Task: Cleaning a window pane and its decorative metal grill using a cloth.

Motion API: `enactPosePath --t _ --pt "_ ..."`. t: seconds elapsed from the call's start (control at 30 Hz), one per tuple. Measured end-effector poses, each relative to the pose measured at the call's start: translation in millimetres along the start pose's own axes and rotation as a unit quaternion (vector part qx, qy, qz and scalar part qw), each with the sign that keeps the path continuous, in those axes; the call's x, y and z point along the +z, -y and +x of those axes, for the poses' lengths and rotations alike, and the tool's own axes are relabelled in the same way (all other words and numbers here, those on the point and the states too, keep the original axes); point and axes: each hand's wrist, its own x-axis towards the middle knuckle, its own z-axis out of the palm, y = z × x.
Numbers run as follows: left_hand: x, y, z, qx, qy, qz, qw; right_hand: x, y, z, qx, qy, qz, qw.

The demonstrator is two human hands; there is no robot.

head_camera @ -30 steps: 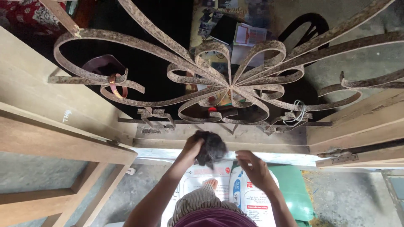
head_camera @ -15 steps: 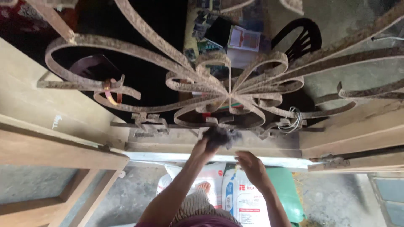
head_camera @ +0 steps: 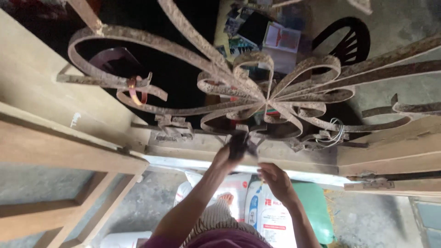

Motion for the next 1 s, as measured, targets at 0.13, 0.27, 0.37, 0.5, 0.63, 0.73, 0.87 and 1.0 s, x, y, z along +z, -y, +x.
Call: enactPosePath --t 0.13,0.27,0.37,0.5,0.63,0.73,0.87,1.0 --pt "70.4 6.3 -88.2 -0.023 -0.103 0.15 0.983 -1.4 -31.3 -5.6 0.036 -0.021 0.039 0.998" --pt "46.9 12.9 -71.8 -0.125 0.048 0.197 0.971 5.1 -14.5 -12.2 0.012 -0.019 0.035 0.999" --pt "-69.2 43.6 -7.9 -0.131 -0.11 0.053 0.984 9.6 -6.9 -24.1 -0.012 -0.011 -0.008 1.0" --pt "-52.6 93.3 51.4 -0.109 -0.192 0.473 0.853 -6.3 -5.6 -55.9 0.146 -0.055 -0.049 0.986" --pt "-100.4 104.5 133.8 -0.072 -0.229 0.102 0.965 -19.8 -60.3 -72.6 0.076 -0.119 0.098 0.985" --pt "-70.8 114.2 71.5 -0.076 -0.174 0.2 0.961 -24.7 -66.9 -82.2 0.115 -0.13 0.098 0.98" --pt "-5.3 94.5 -37.8 -0.19 -0.067 0.441 0.874 -16.0 -84.0 -74.5 0.105 -0.105 0.087 0.985" --pt "23.1 42.4 -71.4 -0.154 -0.121 0.422 0.885 -7.8 -54.7 -60.6 0.096 -0.076 0.08 0.989"
